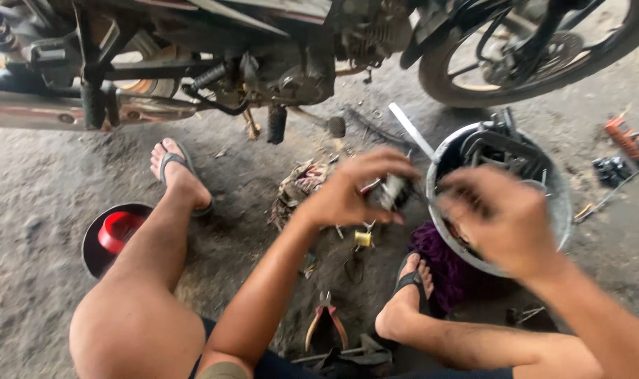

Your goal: The person sits on the ground and works on a motorcycle stator assembly. They use pliers to remove a wire clip, then insert a wire into the assembly and secure it with the clip.

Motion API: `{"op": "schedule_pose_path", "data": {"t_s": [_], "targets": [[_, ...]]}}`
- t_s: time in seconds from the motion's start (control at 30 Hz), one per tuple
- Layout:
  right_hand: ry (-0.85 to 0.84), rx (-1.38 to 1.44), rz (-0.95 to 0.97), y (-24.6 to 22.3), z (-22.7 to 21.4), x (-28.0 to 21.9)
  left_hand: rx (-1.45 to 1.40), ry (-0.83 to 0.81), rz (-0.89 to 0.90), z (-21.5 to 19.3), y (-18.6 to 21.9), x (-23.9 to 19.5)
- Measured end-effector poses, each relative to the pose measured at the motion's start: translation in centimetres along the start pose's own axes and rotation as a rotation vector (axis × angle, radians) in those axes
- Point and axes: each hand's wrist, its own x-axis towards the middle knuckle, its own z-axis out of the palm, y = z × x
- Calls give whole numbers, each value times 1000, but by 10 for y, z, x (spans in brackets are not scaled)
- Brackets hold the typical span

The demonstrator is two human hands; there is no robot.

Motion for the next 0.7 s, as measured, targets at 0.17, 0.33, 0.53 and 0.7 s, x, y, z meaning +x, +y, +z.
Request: {"op": "schedule_pose_path", "data": {"t_s": [0.17,0.33,0.53,0.7], "targets": [[61,183,388,63,8,17,-132,185,-87,-41,-29,-12],[-582,-186,694,132,125,-4,-121,294,-37,-58,-20,-19],[-1189,-159,-44,149,342,-127,-172,284,15,-51,-38,-11],[-1204,-111,282,49,411,-246,-288,361,78,-36,-46,-5]]}}
